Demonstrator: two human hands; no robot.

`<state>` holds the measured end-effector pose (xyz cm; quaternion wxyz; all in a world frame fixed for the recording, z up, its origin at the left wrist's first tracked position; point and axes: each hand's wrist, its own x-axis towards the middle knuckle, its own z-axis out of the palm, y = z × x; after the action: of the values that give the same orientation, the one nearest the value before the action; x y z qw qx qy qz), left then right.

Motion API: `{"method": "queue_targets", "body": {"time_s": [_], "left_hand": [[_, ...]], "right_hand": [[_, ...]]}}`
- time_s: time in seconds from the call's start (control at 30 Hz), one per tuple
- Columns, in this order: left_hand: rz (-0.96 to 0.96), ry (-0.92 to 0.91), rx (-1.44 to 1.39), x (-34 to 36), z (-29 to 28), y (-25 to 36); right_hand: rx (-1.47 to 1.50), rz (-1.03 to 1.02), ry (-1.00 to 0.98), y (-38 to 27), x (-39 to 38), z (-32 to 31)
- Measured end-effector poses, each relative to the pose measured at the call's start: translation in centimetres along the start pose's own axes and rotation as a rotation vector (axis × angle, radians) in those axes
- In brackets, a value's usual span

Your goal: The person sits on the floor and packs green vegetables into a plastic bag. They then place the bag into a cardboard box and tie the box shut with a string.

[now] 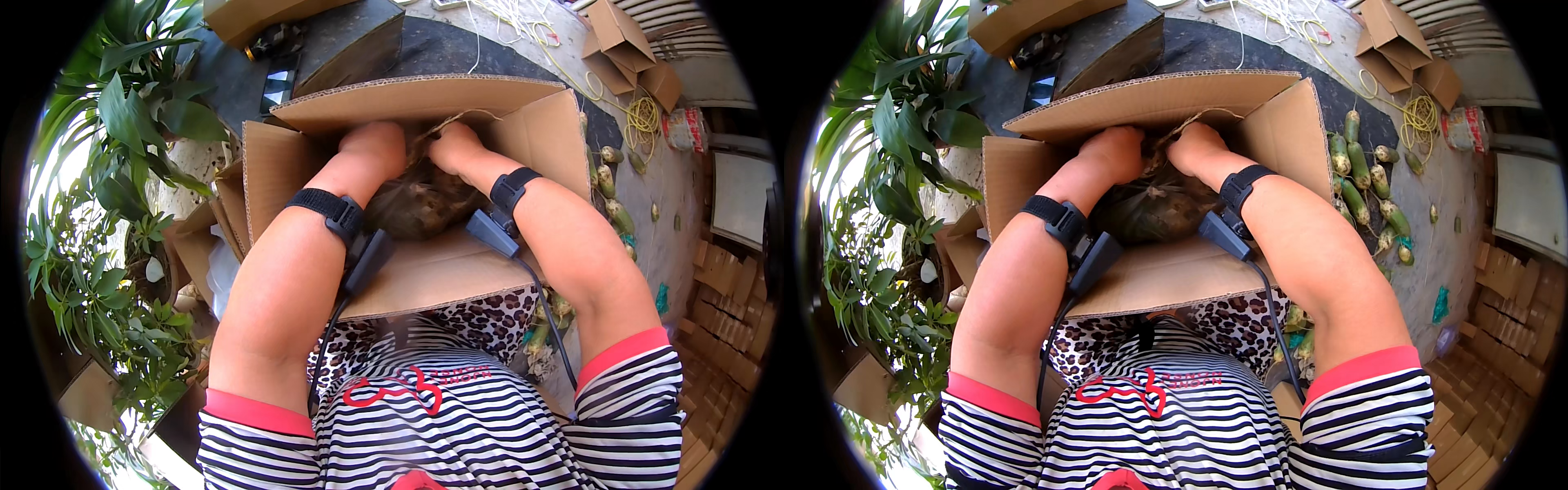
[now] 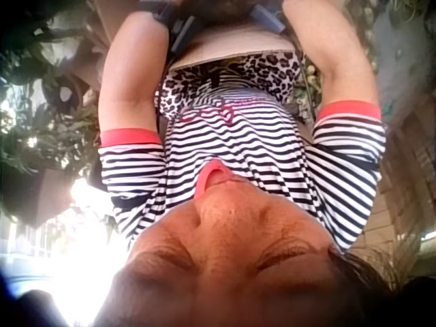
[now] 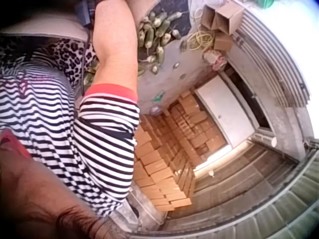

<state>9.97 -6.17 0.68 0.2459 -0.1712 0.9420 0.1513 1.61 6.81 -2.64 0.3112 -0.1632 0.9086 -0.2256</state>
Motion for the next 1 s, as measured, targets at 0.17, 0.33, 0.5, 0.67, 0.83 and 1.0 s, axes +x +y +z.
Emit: {"method": "queue_targets", "body": {"time_s": [0.17, 0.33, 0.5, 0.67, 0.83, 1.0], "left_hand": [[-0.117, -0.010, -0.047, -0.3, -0.6, 1.2], [-0.207, 0.049, -0.084, 0.1, -0.1, 2.3], [-0.188, 0.070, -0.148, 0.0, 0.6, 1.8], [-0.107, 0.053, -0.165, -0.3, 0.7, -0.3], [-0.224, 0.123, -0.247, 0.7, 2.4, 1.4], [-0.198, 0.228, -0.233, 0.8, 3.7, 1.7]], "right_hand": [[0.473, 0.038, -0.149, 0.4, 0.4, -1.1], [0.525, 0.055, -0.121, 0.5, 0.6, -0.7], [0.604, 0.067, -0.101, 0.4, 0.6, -0.3], [0.688, 0.111, -0.156, 0.6, 0.4, 0.1], [0.705, 0.157, -0.096, 0.8, 1.2, 0.1], [0.693, 0.134, -0.089, 1.1, 1.7, 0.0]]}}
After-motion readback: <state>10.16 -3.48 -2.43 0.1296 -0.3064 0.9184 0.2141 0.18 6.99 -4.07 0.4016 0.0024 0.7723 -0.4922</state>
